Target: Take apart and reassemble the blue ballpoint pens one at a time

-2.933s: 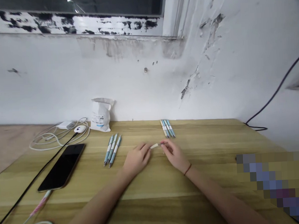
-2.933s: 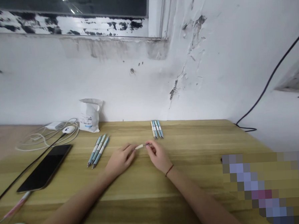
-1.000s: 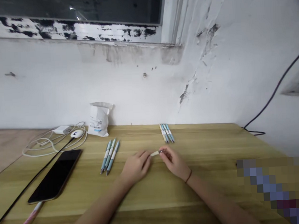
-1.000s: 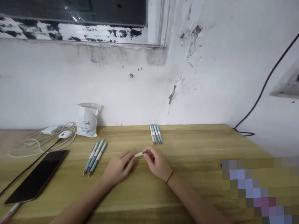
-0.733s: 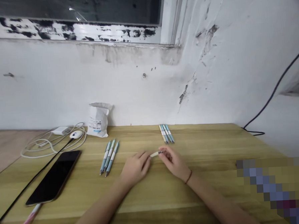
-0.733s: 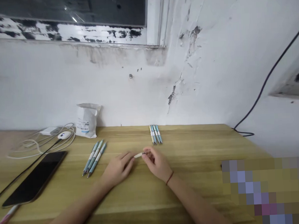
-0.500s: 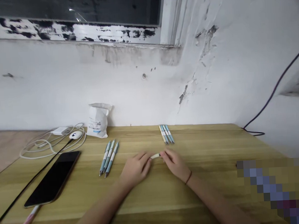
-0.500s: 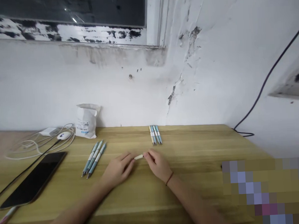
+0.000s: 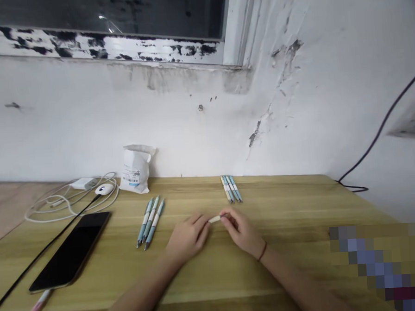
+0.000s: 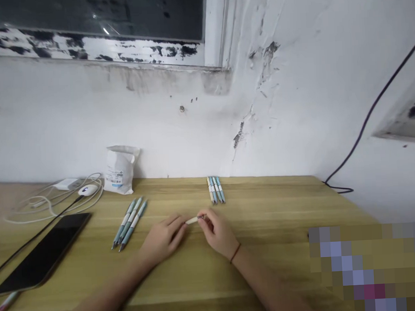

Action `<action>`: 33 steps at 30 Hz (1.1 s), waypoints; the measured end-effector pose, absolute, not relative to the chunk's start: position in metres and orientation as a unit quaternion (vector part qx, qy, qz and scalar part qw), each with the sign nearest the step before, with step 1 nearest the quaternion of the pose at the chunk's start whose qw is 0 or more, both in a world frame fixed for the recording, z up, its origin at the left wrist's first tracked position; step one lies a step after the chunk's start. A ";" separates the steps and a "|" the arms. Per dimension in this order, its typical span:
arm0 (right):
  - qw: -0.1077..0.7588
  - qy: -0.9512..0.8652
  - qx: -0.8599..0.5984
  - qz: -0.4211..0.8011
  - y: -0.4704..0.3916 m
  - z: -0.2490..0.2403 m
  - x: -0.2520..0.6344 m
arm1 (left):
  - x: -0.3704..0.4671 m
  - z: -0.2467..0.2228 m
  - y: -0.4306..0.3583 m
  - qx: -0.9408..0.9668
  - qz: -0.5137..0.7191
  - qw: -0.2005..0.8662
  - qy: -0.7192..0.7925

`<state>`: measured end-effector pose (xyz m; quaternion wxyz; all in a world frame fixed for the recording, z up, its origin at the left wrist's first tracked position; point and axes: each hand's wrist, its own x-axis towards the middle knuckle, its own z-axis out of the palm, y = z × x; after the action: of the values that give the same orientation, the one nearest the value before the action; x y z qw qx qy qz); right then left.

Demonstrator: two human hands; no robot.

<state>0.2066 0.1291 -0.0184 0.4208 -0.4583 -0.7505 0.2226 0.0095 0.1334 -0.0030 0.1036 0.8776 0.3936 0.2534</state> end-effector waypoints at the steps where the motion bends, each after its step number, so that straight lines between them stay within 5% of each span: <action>1: 0.417 -0.754 -0.459 0.217 0.129 -0.018 0.207 | 0.010 -0.003 0.133 0.879 0.256 0.104 0.390; 33: 0.385 -0.776 -0.495 0.066 0.135 -0.017 0.218 | -0.009 -0.011 0.154 0.854 0.314 0.028 0.415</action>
<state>0.2176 0.1351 -0.0171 0.3850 -0.4950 -0.7761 0.0665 -0.0089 0.1545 -0.0107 0.0282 0.8537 0.4148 0.3136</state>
